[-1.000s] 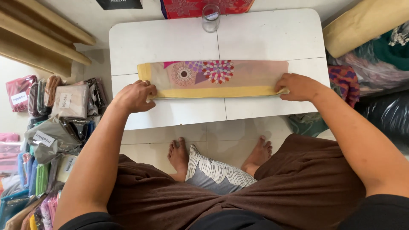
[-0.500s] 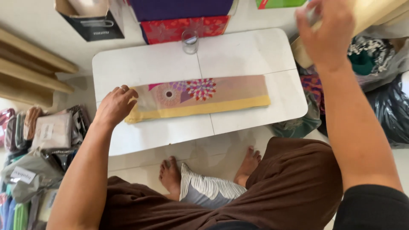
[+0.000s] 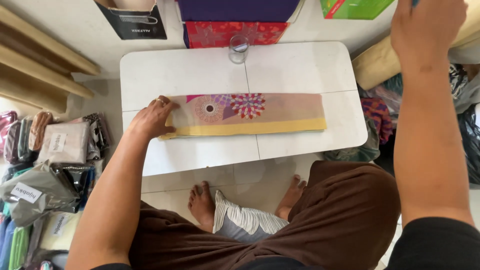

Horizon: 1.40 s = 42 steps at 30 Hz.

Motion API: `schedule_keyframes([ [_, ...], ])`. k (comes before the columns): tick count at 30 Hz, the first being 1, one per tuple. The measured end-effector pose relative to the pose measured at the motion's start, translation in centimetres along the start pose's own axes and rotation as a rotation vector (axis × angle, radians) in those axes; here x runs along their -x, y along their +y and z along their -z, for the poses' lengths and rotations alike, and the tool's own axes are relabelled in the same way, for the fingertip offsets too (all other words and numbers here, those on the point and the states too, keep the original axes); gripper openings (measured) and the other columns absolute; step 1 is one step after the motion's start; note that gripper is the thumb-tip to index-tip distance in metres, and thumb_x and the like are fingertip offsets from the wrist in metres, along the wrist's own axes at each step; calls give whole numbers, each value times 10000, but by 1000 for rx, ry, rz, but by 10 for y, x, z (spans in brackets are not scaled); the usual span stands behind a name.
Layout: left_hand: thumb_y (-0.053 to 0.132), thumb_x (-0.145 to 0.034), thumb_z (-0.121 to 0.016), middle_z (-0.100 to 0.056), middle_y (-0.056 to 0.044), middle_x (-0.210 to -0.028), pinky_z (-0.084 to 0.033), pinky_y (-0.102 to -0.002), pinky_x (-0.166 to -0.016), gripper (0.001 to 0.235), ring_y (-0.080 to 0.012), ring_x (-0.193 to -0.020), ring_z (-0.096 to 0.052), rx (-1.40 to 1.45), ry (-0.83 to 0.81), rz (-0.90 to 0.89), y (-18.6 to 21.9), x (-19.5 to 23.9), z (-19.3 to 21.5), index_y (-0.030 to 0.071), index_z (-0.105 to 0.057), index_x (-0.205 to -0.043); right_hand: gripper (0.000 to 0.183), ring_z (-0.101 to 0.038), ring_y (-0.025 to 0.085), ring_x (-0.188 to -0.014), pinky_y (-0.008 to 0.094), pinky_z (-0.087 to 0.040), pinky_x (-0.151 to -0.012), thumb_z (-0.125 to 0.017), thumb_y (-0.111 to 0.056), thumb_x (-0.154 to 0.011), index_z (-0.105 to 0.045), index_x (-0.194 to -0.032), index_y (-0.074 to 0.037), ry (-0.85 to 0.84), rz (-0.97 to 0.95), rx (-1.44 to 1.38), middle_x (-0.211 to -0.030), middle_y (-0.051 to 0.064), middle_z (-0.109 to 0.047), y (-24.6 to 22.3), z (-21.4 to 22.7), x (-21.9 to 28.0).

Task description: The person folds a patterned cloth on a white table using a blue rolling tool to smooth it. They then place the folded cloth into a clear plastic bag, seal it, and attach a label to the package.

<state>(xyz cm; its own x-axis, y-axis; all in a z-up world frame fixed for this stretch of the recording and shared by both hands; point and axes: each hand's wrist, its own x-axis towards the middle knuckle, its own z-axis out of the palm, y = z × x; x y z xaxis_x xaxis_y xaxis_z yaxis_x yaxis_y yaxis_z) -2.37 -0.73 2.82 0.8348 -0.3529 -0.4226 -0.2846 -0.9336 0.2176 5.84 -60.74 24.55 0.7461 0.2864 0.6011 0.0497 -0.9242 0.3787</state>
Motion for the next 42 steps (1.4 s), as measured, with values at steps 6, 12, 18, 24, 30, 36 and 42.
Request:
schedule_keyframes([
  [6,330,-771,-869,-391,-57,-1503,-557,-497,-945,842,-268,-1347,-458,40,-32,27,6,8,16,255,-446,-1495,408,-704,301,-1106,410,-534,-891,-726,-147,-1046,-621,-1440,-174,-188,94,-775,-1346,84,-669,-140,61,51],
  [12,351,-744,-888,-365,-68,-1528,-508,-489,-1024,899,-285,-1355,-436,54,-42,45,8,14,14,245,-433,-1512,420,-681,300,-740,475,-492,-479,-409,-516,-1051,-486,-1459,-454,-830,362,-451,-1143,8,-548,-176,7,101],
  [18,281,-686,-938,-463,-123,-1465,-596,-489,-962,847,-396,-1270,-572,32,84,46,9,17,13,208,-577,-1448,391,-671,471,-1152,595,-538,-978,-689,-194,-925,-639,-1298,-298,-1088,192,-618,-1207,156,-709,-97,-9,112],
  [24,306,-645,-963,-478,-126,-1462,-597,-491,-955,886,-390,-1272,-576,6,97,61,9,16,12,227,-588,-1444,430,-698,443,-1151,539,-525,-1010,-755,-169,-847,-737,-1221,-380,-1212,-83,-489,-1143,105,-800,-20,-6,135],
  [30,319,-665,-951,-494,-148,-1448,-592,-505,-962,858,-409,-1271,-581,-4,90,34,2,18,11,218,-585,-1435,410,-724,402,-1098,502,-571,-946,-702,-334,-907,-655,-1301,-438,-1010,65,-339,-1222,94,-760,-34,33,119],
  [36,346,-655,-957,-536,-131,-1394,-602,-486,-925,783,-379,-1246,-610,-6,104,79,-12,19,11,231,-640,-1362,349,-687,450,-1074,562,-563,-915,-649,-328,-974,-650,-1322,-355,-942,201,-649,-1157,147,-717,-127,25,104],
  [42,329,-800,-868,-642,-94,-1250,-586,-509,-908,533,-329,-1190,-651,71,112,118,-34,19,6,242,-674,-1289,317,-723,389,-1036,515,-600,-863,-556,-348,-1024,-609,-1337,-367,-1031,415,-504,-1131,86,-694,-205,26,81],
])
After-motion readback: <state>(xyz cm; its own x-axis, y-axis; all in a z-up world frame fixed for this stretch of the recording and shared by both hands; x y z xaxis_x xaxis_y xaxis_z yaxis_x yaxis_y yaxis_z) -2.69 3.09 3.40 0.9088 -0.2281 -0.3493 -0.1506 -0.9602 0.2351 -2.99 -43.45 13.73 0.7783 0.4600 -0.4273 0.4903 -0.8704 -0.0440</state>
